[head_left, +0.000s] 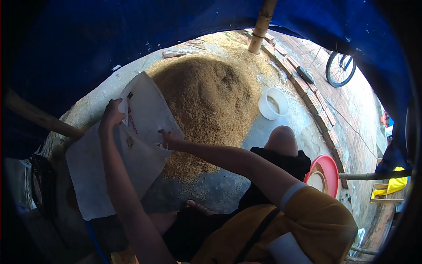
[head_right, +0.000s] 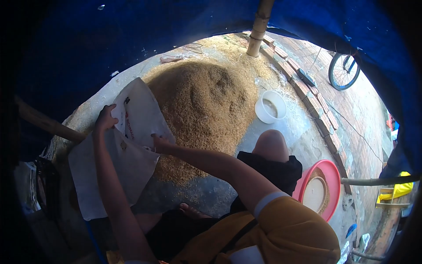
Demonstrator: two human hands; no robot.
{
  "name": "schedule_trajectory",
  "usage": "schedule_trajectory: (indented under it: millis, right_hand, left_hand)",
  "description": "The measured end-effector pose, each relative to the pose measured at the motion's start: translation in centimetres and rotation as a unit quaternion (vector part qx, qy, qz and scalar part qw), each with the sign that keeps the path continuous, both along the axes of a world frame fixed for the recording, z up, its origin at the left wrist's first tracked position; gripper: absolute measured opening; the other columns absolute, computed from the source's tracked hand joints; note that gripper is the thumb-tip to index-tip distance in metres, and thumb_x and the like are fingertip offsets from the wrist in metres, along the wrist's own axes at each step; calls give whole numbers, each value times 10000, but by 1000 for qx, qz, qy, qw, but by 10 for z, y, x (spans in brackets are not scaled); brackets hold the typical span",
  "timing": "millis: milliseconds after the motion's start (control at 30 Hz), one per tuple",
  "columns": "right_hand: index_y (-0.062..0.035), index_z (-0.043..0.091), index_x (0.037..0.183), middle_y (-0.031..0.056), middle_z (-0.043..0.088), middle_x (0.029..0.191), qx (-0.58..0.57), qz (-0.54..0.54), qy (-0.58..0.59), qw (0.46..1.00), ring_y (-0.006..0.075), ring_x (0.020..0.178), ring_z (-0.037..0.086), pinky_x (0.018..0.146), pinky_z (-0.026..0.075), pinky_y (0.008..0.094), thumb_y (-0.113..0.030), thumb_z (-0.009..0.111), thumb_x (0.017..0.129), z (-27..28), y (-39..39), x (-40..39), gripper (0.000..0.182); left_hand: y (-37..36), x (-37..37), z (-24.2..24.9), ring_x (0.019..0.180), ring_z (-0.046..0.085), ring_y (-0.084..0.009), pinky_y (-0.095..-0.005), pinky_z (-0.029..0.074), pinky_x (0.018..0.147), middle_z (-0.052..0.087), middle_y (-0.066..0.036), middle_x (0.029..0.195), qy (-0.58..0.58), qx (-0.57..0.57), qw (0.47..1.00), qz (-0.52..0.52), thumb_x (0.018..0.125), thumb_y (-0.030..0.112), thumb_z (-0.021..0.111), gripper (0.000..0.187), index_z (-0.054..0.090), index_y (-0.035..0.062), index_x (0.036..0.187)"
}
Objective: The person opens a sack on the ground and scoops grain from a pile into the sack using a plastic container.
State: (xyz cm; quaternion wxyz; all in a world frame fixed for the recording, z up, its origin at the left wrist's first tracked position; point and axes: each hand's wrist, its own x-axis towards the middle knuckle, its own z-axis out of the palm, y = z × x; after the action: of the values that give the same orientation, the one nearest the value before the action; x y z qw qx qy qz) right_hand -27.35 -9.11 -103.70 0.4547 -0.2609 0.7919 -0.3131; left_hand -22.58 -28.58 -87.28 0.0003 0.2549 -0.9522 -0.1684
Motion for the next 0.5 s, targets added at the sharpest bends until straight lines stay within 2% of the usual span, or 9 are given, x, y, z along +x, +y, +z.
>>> schedule_trajectory:
  millis: [33, 67, 100, 133, 200, 233, 300, 467, 500]
  right_hand:
    - [-129, 277, 1241, 179, 444, 1054, 2, -10, 1, 1000, 314, 963, 475, 797, 403, 402, -241, 580, 751, 4, 9, 1, 587]
    - [-124, 307, 1232, 187, 476, 1005, -61, 32, 54, 996, 313, 939, 497, 789, 415, 383, -254, 562, 760, 13, 19, 4, 551]
    - [-119, 338, 1223, 194, 508, 956, -122, 77, 103, 984, 312, 915, 518, 782, 426, 365, -267, 543, 769, 21, 29, 7, 519]
    - [-119, 338, 1223, 194, 508, 956, -118, 75, 100, 985, 312, 915, 518, 782, 426, 365, -267, 543, 769, 21, 32, 3, 519]
    - [-95, 479, 1114, 162, 557, 896, -145, 5, 145, 979, 275, 884, 549, 771, 440, 351, -266, 527, 773, 27, 27, -21, 384]
    - [-95, 479, 1114, 162, 557, 896, -144, 2, 147, 979, 275, 884, 549, 771, 440, 351, -266, 527, 773, 30, 26, -32, 384]
    - [-82, 578, 967, 109, 589, 867, -180, 1, 168, 969, 229, 810, 578, 722, 460, 341, -238, 520, 767, 37, 25, -53, 260]
    - [-73, 600, 882, 69, 606, 784, -118, -82, 181, 973, 185, 707, 594, 664, 479, 318, -201, 500, 761, 87, 34, -80, 203]
    - [-72, 599, 875, 67, 607, 755, -89, -100, 178, 975, 177, 671, 596, 625, 486, 310, -196, 497, 759, 95, 35, -80, 197]
  left_hand:
    - [10, 4, 11, 854, 575, -270, -322, 475, 753, 503, -189, 1071, 1, 76, 997, 25, 611, 42, 595, 572, 454, 20, 1165]
    - [16, 6, 20, 834, 585, -265, -318, 475, 762, 508, -198, 1067, 0, 154, 987, 53, 610, 51, 600, 613, 425, 24, 1197]
    - [14, 1, 23, 771, 598, -240, -310, 495, 704, 532, -181, 1034, -72, 177, 980, 61, 594, 43, 603, 678, 377, 27, 1233]
    - [17, -2, 20, 771, 598, -240, -310, 495, 704, 532, -181, 1034, -76, 180, 979, 59, 594, 43, 603, 678, 377, 27, 1233]
    - [21, -10, 14, 828, 590, -252, -317, 478, 746, 550, -179, 1015, -85, 107, 991, 2, 595, 49, 601, 661, 393, 27, 1222]
    - [19, -14, 4, 895, 573, -266, -329, 453, 802, 547, -189, 1035, -73, 43, 996, -24, 604, 85, 632, 635, 418, 19, 1199]
    - [24, -27, -7, 952, 544, -274, -333, 436, 830, 532, -199, 1062, -79, 20, 996, -40, 611, 109, 645, 619, 431, 15, 1184]
    - [60, -62, 11, 1080, 459, -287, -345, 385, 903, 477, -214, 1141, -147, -11, 987, -63, 634, 168, 672, 591, 452, 17, 1161]
    - [67, -66, 11, 1101, 437, -290, -347, 365, 921, 464, -213, 1157, -53, -6, 993, -104, 651, 172, 663, 577, 449, 21, 1165]
